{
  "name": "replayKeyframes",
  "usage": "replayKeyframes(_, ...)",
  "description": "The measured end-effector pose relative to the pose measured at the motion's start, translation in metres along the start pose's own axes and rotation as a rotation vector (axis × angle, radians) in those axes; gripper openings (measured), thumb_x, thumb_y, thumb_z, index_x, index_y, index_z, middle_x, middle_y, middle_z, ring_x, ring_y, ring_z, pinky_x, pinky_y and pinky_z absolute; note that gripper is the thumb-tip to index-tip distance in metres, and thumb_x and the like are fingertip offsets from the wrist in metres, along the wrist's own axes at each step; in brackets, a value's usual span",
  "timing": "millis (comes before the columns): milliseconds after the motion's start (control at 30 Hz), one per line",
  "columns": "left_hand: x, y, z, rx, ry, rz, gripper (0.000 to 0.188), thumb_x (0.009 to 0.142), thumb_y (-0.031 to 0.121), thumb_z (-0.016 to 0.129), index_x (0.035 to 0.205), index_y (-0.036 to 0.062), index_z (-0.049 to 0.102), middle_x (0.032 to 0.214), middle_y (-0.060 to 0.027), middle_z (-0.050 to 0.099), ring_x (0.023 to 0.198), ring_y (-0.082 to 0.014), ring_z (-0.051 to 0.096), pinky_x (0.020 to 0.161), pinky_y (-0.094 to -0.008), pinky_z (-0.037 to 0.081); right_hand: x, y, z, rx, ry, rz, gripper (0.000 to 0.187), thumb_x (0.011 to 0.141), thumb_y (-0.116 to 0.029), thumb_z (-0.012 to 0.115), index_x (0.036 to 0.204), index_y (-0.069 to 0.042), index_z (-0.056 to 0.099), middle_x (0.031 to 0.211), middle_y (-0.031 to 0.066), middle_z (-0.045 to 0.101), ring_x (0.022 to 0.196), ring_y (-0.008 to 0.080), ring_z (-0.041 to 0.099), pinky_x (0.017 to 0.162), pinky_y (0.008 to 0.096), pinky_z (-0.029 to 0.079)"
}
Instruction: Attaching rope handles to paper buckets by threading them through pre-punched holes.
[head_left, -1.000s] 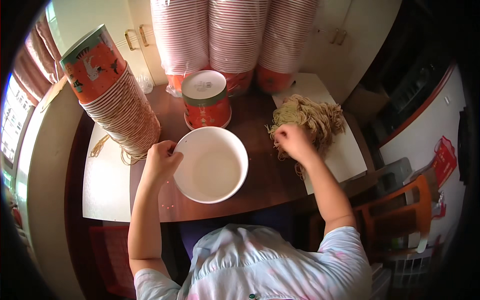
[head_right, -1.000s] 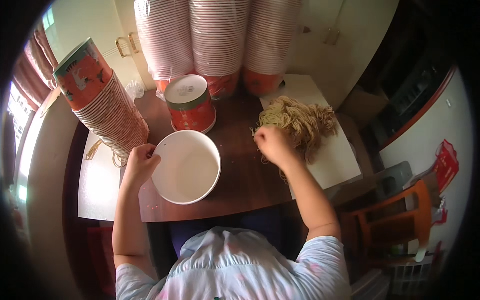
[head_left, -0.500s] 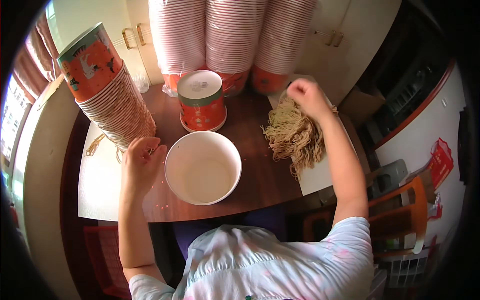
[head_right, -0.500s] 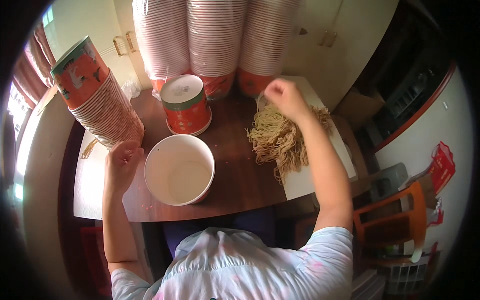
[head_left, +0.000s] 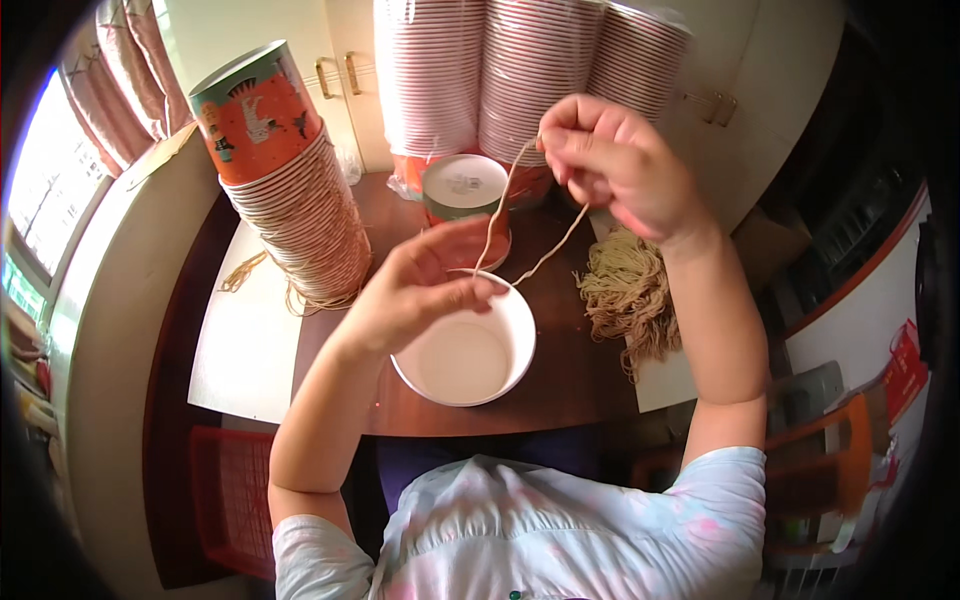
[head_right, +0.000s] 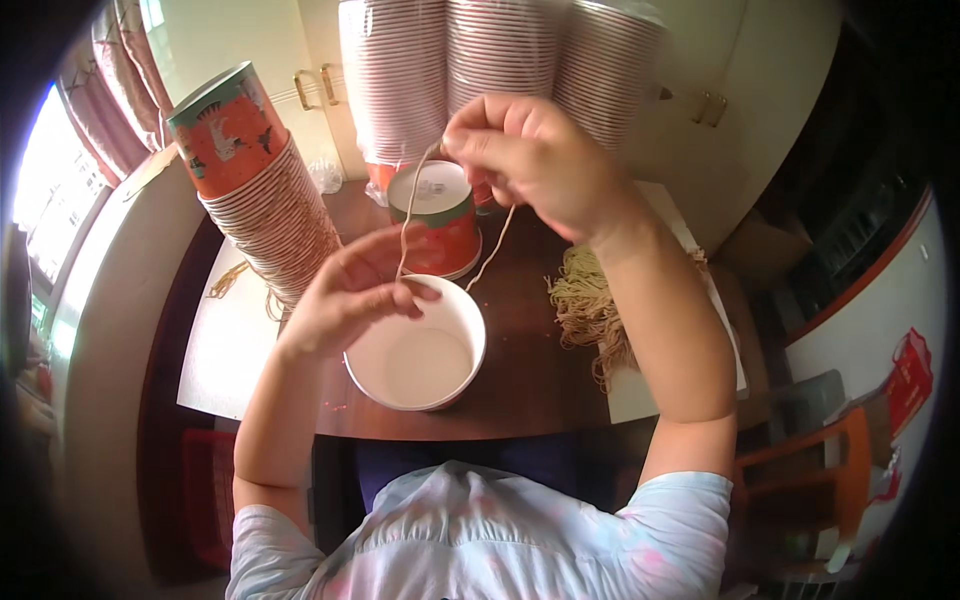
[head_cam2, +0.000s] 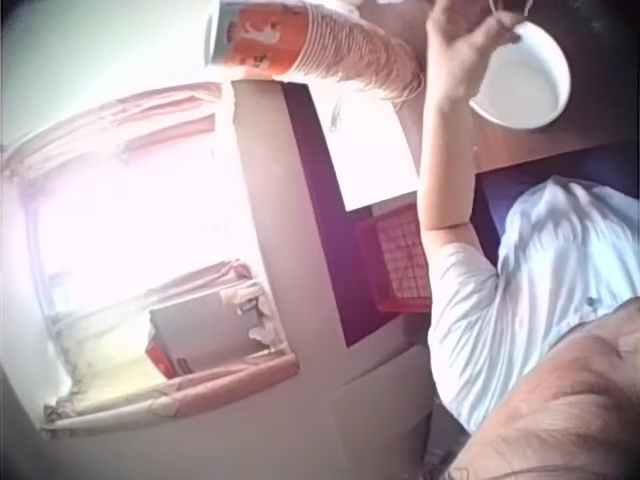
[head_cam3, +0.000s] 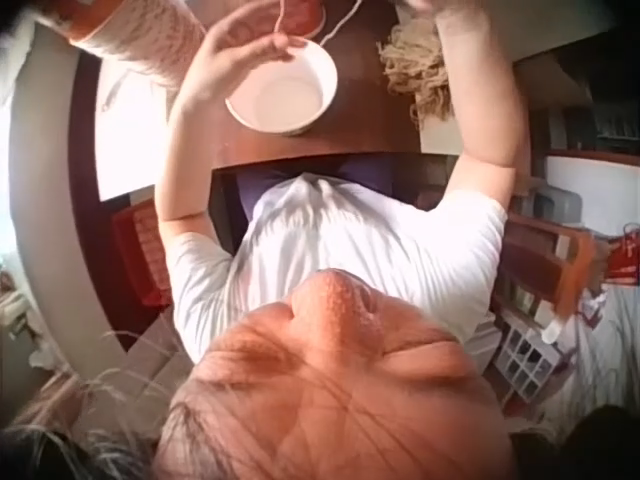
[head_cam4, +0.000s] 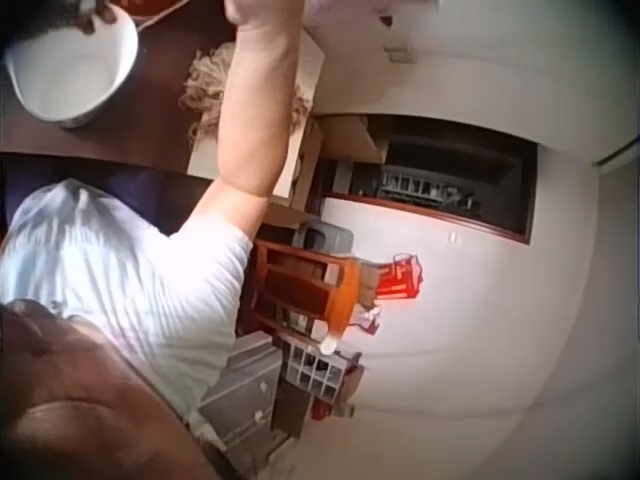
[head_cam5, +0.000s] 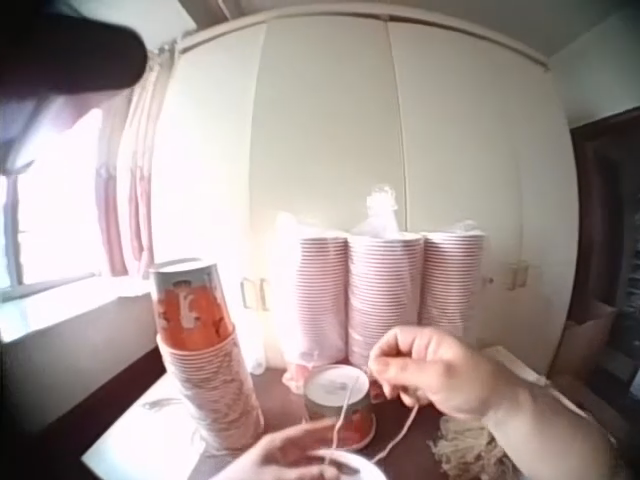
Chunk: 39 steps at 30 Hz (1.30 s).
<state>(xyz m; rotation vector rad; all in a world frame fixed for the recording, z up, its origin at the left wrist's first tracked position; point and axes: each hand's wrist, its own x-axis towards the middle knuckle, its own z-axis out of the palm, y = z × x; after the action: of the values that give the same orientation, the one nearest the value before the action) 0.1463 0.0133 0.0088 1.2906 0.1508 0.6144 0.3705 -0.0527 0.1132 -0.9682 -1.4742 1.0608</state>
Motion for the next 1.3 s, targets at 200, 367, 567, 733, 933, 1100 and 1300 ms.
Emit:
replayKeyframes(200, -0.033, 0.003, 0.015, 0.145, 0.163, -0.130, 0.019, 0.092, 0.014, 0.062, 0.095, -0.0033, 0.069, 0.077, -0.0058, 0.069, 0.063, -0.0088, 0.062, 0.059, -0.0232, 0.052, -0.021, 0.015, 0.013, -0.083, 0.041, 0.044, 0.013, 0.092, -0.017, 0.058, 0.091, -0.004, 0.056, 0.070, -0.0015, 0.054, 0.054, 0.0005, 0.039, 0.048, 0.0152, 0.030)
replayKeyframes(367, -0.038, 0.014, 0.021, 0.413, 0.203, -0.226, 0.020, 0.091, 0.015, 0.063, 0.094, -0.0028, 0.070, 0.076, -0.0048, 0.068, 0.063, -0.0086, 0.062, 0.058, -0.0242, 0.051, -0.036, 0.031, 0.007, -0.785, 0.007, 0.170, 0.020, 0.084, -0.014, 0.064, 0.098, 0.000, 0.058, 0.086, 0.0039, 0.061, 0.081, 0.0128, 0.057, 0.070, 0.0266, 0.049)
replayKeyframes(567, -0.029, 0.012, 0.024, 0.856, 0.152, -0.161, 0.016, 0.086, 0.014, 0.065, 0.089, -0.0008, 0.070, 0.070, -0.0114, 0.067, 0.059, -0.0198, 0.065, 0.057, -0.0315, 0.051, -0.050, 0.080, 0.051, -0.254, -0.206, -0.063, 0.080, 0.080, -0.007, 0.069, 0.146, -0.004, 0.023, 0.130, 0.0151, 0.048, 0.121, 0.0227, 0.048, 0.105, 0.0368, 0.037)
replayKeyframes(733, -0.031, 0.014, 0.018, 1.232, 0.094, -0.039, 0.015, 0.087, 0.011, 0.065, 0.092, -0.0029, 0.069, 0.067, -0.0117, 0.065, 0.061, -0.0131, 0.063, 0.058, -0.0276, 0.052, -0.038, 0.096, 0.069, 0.078, -0.182, 0.261, 0.058, 0.086, -0.002, 0.065, 0.136, -0.002, 0.036, 0.109, 0.0068, 0.055, 0.100, 0.0111, 0.056, 0.091, 0.0267, 0.046)
replayKeyframes(933, -0.039, 0.014, 0.008, 0.968, 0.212, -0.061, 0.014, 0.083, 0.011, 0.066, 0.087, -0.0022, 0.069, 0.065, -0.0141, 0.064, 0.059, -0.0248, 0.065, 0.060, -0.0324, 0.052, -0.038, 0.091, 0.076, -0.583, -0.027, -0.257, 0.011, 0.080, -0.002, 0.068, 0.089, -0.002, 0.063, 0.079, 0.0103, 0.061, 0.070, 0.0208, 0.064, 0.062, 0.0300, 0.050)
replayKeyframes(1100, -0.044, 0.014, -0.009, 0.823, 0.275, -0.160, 0.023, 0.081, 0.004, 0.069, 0.103, -0.0028, 0.067, 0.076, -0.0013, 0.063, 0.062, -0.0063, 0.056, 0.056, -0.0218, 0.047, -0.031, 0.110, 0.076, -0.749, -0.005, -0.420, 0.010, 0.080, 0.001, 0.066, 0.089, -0.003, 0.064, 0.080, 0.0087, 0.062, 0.068, 0.0178, 0.062, 0.059, 0.0300, 0.048)
replayKeyframes(1300, -0.061, -0.015, -0.063, 0.834, 0.447, -0.187, 0.036, 0.079, 0.005, 0.065, 0.114, -0.0010, 0.061, 0.081, -0.0008, 0.060, 0.066, -0.0055, 0.053, 0.057, -0.0212, 0.045, -0.021, 0.128, 0.079, -0.557, 0.047, -0.112, 0.010, 0.082, -0.008, 0.064, 0.084, 0.001, 0.063, 0.076, 0.0112, 0.064, 0.067, 0.0192, 0.064, 0.060, 0.0327, 0.050)
